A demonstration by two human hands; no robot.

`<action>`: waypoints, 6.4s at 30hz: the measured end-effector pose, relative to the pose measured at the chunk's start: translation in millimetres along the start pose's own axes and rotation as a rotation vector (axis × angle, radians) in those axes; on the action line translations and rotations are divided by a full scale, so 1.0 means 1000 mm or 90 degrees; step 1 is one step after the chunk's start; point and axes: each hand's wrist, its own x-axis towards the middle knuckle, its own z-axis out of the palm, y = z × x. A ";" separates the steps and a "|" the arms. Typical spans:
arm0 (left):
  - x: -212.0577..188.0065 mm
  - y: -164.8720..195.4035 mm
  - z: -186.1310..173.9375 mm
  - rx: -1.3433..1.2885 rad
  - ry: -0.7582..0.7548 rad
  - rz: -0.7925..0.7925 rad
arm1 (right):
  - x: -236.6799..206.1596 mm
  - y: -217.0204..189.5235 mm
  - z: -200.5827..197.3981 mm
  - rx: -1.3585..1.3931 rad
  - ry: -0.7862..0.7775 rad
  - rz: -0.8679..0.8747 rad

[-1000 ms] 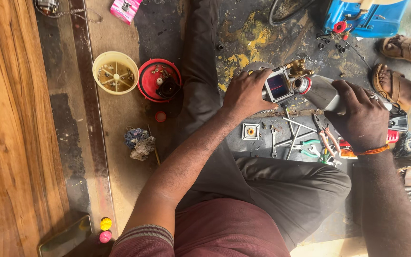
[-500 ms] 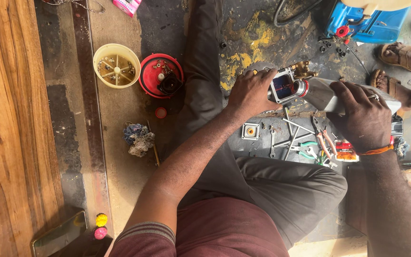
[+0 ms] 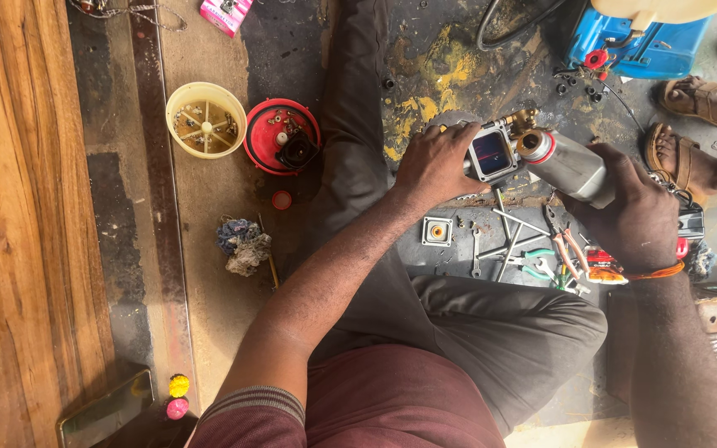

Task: The person pours liquid from a bottle into a carburetor, then uses a wrench to tighten a bolt on the carburetor. The person is sitting on the floor in a workshop environment.

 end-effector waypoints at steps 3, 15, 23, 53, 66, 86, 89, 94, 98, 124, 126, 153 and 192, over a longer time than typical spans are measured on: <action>0.003 -0.002 0.004 0.010 0.002 0.013 | -0.007 0.002 0.001 0.090 0.013 0.003; 0.002 0.008 -0.005 -0.033 -0.003 0.012 | -0.051 0.087 0.071 0.546 0.086 0.253; 0.003 0.014 -0.002 -0.055 -0.004 0.015 | -0.059 0.180 0.167 0.389 0.276 0.309; 0.009 0.012 0.004 0.005 -0.055 0.012 | -0.151 0.115 0.223 -0.113 -0.501 0.256; 0.005 0.011 0.007 -0.019 -0.015 0.034 | -0.087 -0.008 0.245 0.050 -0.412 0.110; 0.007 0.011 0.004 -0.012 -0.035 0.003 | -0.127 0.017 0.229 1.391 -0.168 0.427; 0.008 0.010 0.007 -0.014 -0.053 -0.007 | -0.149 0.020 0.207 1.657 -0.095 0.341; 0.008 0.009 0.007 0.002 -0.023 0.009 | -0.153 0.012 0.179 1.719 0.023 0.399; 0.008 0.010 0.005 -0.010 -0.028 0.007 | -0.153 0.023 0.159 1.785 0.130 0.371; 0.007 0.009 0.004 -0.034 0.010 0.022 | 0.000 -0.047 0.071 0.427 0.155 0.197; 0.007 0.010 0.001 -0.041 -0.007 0.001 | 0.016 -0.059 0.075 0.275 0.119 0.198; 0.010 0.000 0.010 -0.032 -0.009 0.032 | 0.029 -0.052 0.093 0.261 0.060 0.123; 0.021 -0.003 -0.005 -0.091 -0.153 -0.039 | 0.028 -0.022 0.066 0.288 -0.064 0.028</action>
